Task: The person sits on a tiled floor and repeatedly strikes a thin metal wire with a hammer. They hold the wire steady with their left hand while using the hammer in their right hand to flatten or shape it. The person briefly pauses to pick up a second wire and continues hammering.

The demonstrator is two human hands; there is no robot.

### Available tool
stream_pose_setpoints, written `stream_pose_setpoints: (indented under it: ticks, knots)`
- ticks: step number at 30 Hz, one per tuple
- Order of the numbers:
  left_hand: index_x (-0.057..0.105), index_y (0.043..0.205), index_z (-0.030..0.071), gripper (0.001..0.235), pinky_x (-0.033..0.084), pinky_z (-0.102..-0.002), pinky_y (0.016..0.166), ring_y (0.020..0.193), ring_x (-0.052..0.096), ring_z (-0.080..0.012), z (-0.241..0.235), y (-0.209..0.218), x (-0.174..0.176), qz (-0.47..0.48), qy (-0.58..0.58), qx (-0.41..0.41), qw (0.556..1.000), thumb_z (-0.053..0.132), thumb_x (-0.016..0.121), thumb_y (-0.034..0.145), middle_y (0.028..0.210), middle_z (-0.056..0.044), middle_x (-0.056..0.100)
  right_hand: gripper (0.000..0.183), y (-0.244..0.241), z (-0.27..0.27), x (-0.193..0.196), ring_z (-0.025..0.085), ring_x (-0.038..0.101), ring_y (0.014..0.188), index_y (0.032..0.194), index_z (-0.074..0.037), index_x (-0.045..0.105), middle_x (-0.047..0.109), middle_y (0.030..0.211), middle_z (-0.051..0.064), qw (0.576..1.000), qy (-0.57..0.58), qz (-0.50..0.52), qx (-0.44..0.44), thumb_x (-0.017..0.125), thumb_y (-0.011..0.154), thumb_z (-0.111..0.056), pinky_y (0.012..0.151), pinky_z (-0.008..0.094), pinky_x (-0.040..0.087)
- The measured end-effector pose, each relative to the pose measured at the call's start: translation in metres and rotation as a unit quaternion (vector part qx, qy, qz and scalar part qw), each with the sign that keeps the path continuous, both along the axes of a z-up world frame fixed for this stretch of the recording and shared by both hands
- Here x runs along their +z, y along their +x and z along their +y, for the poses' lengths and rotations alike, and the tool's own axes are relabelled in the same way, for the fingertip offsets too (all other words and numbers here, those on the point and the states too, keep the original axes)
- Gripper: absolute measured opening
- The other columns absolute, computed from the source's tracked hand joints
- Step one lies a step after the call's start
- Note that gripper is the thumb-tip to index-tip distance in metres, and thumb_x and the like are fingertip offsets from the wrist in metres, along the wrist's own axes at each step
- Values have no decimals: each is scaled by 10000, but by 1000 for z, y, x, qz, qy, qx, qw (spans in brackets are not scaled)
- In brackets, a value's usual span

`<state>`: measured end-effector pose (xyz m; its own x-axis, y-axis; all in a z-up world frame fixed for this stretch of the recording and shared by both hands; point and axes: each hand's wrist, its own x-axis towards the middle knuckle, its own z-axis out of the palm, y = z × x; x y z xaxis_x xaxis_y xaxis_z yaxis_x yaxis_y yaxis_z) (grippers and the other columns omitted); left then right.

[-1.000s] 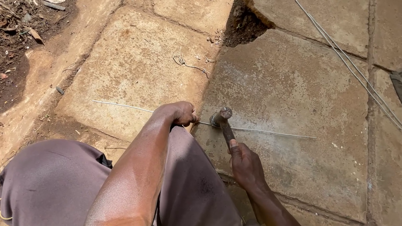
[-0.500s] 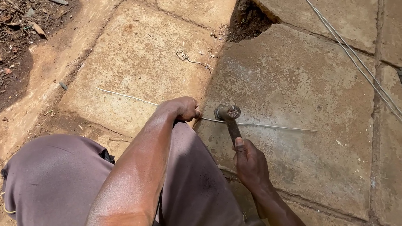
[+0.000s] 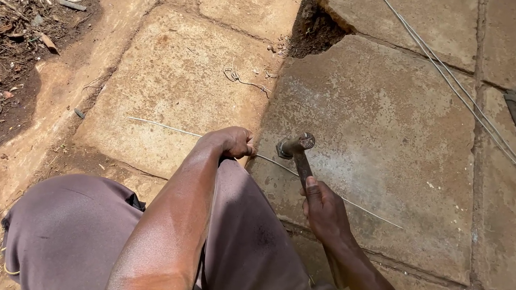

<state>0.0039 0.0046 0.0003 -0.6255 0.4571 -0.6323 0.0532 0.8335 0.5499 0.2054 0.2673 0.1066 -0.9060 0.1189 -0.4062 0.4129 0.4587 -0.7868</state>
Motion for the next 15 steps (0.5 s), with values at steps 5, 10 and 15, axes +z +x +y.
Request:
stream_pose_setpoints:
  ticks: [5, 10, 15]
  knots:
    - [712, 777, 204, 181, 554, -364, 713, 803, 730, -257, -2, 4, 8, -3, 7, 7, 1000, 356, 715, 875, 740, -75, 747, 642, 2, 0, -25, 312, 683, 591, 1037, -44, 734, 685, 640, 165, 998, 24, -5, 52, 330, 1169, -526, 591, 462, 544]
    - [717, 770, 221, 155, 546, -342, 697, 769, 729, -242, -1, 1, 11, -15, 13, 14, 1000, 347, 722, 860, 724, -67, 759, 651, 3, 3, -23, 256, 653, 516, 1040, -12, 727, 666, 622, 155, 999, -15, -16, 25, 342, 1165, -521, 508, 396, 545]
    - [773, 942, 186, 100, 489, -323, 676, 680, 601, -135, 2, 10, 30, -84, -2, 105, 991, 269, 820, 972, 817, 13, 708, 619, 1, -1, 13, 168, 530, 489, 1028, -84, 737, 593, 611, 38, 993, -21, -115, -35, 381, 1066, -589, 502, 333, 412]
